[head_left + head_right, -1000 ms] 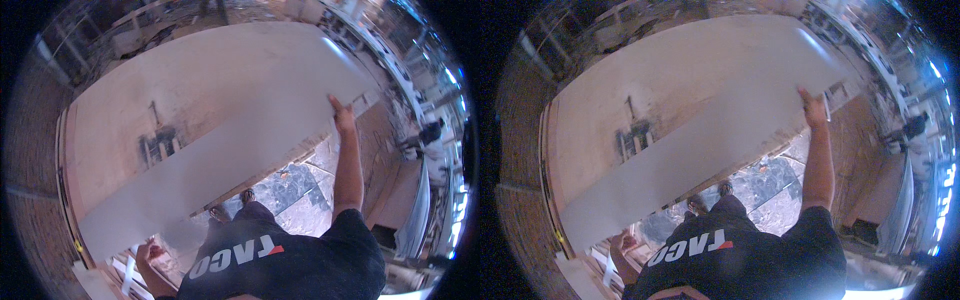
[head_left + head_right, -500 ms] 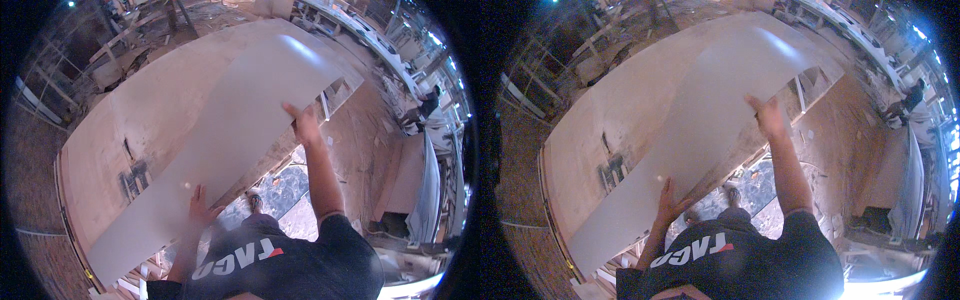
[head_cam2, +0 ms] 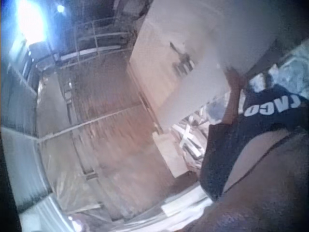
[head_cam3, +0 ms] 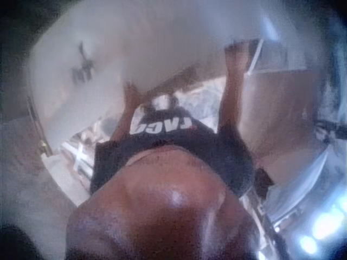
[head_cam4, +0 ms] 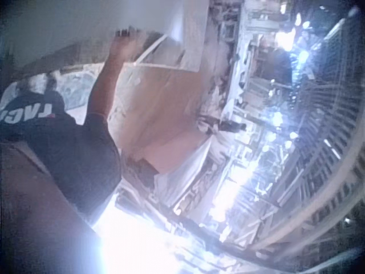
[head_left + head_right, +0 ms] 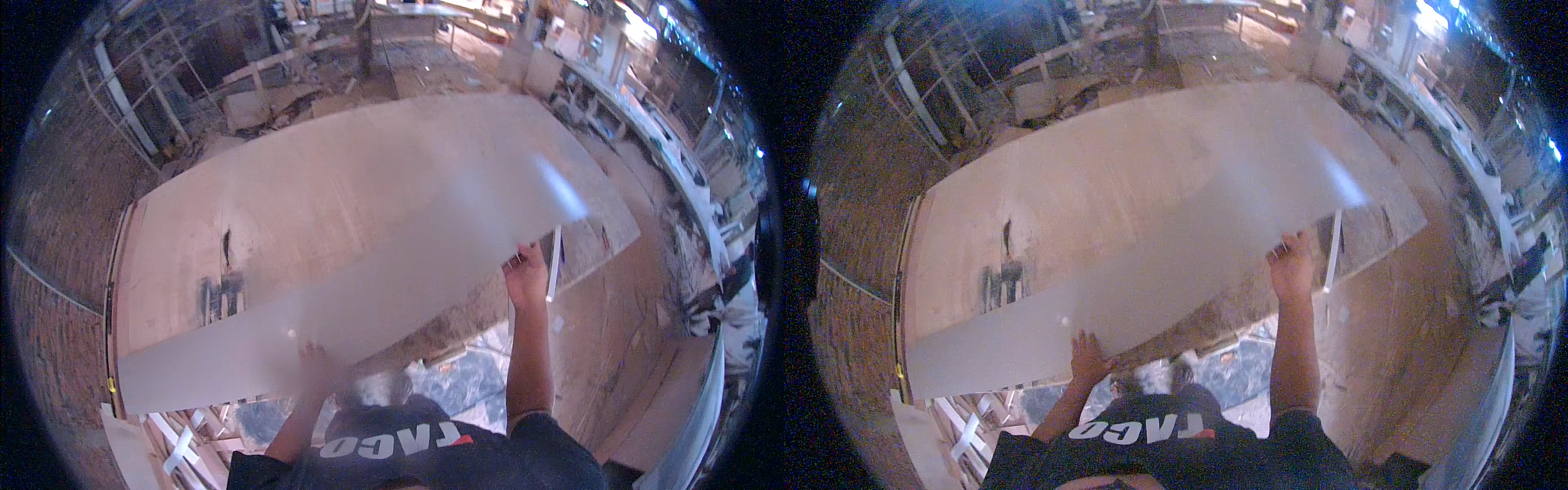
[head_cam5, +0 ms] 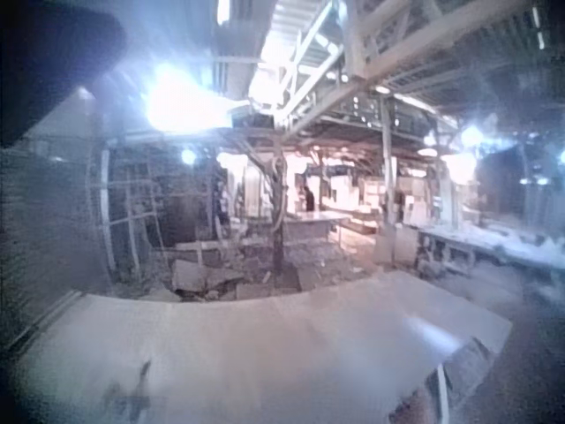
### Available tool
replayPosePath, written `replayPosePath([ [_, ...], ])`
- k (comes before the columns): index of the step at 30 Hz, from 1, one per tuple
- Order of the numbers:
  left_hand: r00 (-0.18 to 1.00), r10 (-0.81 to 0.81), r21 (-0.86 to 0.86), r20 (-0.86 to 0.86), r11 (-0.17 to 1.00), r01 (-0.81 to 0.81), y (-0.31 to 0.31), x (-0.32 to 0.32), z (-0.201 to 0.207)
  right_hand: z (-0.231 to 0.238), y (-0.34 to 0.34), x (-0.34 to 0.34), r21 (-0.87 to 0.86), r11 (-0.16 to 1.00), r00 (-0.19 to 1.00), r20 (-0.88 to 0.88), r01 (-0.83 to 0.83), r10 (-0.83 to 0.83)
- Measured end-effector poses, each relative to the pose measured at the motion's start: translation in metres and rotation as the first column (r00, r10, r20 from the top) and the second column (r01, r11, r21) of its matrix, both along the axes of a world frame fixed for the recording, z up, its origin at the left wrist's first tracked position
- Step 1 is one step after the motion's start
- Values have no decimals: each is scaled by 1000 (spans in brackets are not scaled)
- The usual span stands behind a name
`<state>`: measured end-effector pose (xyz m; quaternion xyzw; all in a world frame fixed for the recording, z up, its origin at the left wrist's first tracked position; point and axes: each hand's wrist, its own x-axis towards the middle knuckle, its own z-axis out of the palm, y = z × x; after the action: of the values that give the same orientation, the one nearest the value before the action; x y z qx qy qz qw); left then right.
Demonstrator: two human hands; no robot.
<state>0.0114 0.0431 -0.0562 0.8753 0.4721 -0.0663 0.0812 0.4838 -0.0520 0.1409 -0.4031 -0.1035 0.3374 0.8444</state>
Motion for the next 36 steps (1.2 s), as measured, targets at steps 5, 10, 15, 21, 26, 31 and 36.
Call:
replayPosePath([
  [5, 992, 87, -25, 90, 996, -86, 7, 1, -2, -42, 20, 67, -202, 978, 983, -167, 46, -81],
  [10, 983, 93, -157, 160, 985, -68, 15, 2, -9, -83, 19, 109, -35, 999, 983, -186, -3, -4],
  [15, 986, 81, -185, 148, 981, -53, 10, -3, -8, -105, 21, 183, -67, 996, 970, -235, 55, -70],
  [21, 970, 106, -141, 217, 987, -76, 5, -12, -15, -125, 17, 272, -283, 959, 972, -217, 21, -86],
  [26, 996, -67, 174, 55, 983, 56, 4, -17, -17, -153, 5, 329, -266, 959, 991, 113, 98, -70],
  [31, 977, -62, 170, -206, 981, 98, -3, -15, -4, -133, -2, 351, -516, 827, 841, 530, 223, 104],
  [36, 999, 47, 78, 10, 996, -47, -3, -12, -13, -27, 9, 307, -462, 833, 825, 565, 305, 12],
])
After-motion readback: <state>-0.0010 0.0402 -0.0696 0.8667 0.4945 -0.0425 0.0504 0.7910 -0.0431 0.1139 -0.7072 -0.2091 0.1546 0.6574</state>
